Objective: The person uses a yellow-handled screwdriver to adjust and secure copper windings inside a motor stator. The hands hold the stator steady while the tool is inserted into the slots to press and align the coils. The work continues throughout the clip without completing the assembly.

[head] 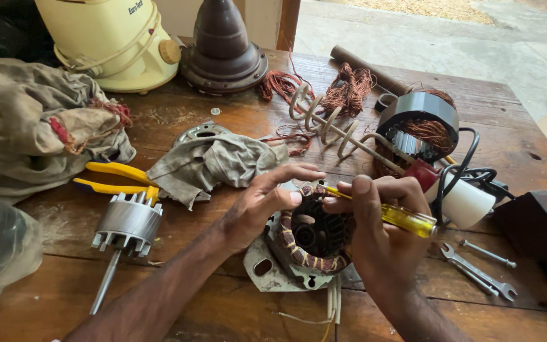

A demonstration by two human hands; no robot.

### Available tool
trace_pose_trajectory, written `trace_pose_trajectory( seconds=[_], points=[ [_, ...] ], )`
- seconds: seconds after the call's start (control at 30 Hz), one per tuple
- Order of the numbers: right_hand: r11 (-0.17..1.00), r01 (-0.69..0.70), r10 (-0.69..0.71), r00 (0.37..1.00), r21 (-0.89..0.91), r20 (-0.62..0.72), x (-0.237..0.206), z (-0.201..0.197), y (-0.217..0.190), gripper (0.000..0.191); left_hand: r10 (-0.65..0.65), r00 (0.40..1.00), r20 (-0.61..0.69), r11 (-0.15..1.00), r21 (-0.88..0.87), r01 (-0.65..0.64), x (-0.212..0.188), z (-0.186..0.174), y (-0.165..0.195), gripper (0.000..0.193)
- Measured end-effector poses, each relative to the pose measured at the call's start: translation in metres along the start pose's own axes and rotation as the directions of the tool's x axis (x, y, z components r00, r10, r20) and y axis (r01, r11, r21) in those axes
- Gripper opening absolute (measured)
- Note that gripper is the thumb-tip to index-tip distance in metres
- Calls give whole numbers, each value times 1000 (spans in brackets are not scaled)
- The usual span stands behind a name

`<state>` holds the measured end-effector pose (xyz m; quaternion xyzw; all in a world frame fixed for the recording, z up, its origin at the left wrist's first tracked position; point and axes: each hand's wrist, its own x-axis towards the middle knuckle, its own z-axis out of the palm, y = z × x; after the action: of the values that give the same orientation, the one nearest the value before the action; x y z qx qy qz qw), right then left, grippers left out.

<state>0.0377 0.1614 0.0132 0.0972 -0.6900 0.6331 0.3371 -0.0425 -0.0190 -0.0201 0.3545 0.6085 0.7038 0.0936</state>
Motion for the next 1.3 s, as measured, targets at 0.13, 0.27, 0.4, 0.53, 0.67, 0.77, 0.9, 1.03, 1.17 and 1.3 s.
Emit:
trace_pose_trajectory(
  seconds=[0.13,0.27,0.4,0.53,0.67,0.77,0.9,1.03,1.17,1.3],
  points=[
    [992,75,-70,996,-99,51,0,-1,0,17,-6,1000,26,999,-41,7,0,-1,-1,63],
    [997,18,-28,991,80,129,3,-2,-5,16,-18,999,33,999,-45,20,0,0,-1,63],
    [994,88,-70,967,-63,243,9,-3,-9,12,28,998,63,997,-76,-24,3,3,-1,62],
    [994,-65,50,985,89,164,15,-5,-7,11,-8,998,69,997,-72,13,5,4,0,64],
    [995,-70,58,987,72,151,22,-9,-2,28,-25,1000,12,999,41,24,4,8,1,66],
    [975,-152,143,987,159,70,28,-11,3,17,23,997,-67,992,129,-14,5,10,1,66],
    [992,-126,127,992,-31,14,31,-14,5,25,28,990,-140,980,200,1,9,8,0,59],
    [991,-116,116,993,62,-3,30,-14,4,20,57,980,-192,989,146,-29,8,5,-2,44],
    [995,-68,65,997,-75,-42,29,-17,2,18,195,968,-159,956,253,-151,5,3,-4,39],
    [999,-15,16,1000,-45,23,25,-17,0,22,195,974,-115,940,306,-153,4,6,-5,49]
  ],
)
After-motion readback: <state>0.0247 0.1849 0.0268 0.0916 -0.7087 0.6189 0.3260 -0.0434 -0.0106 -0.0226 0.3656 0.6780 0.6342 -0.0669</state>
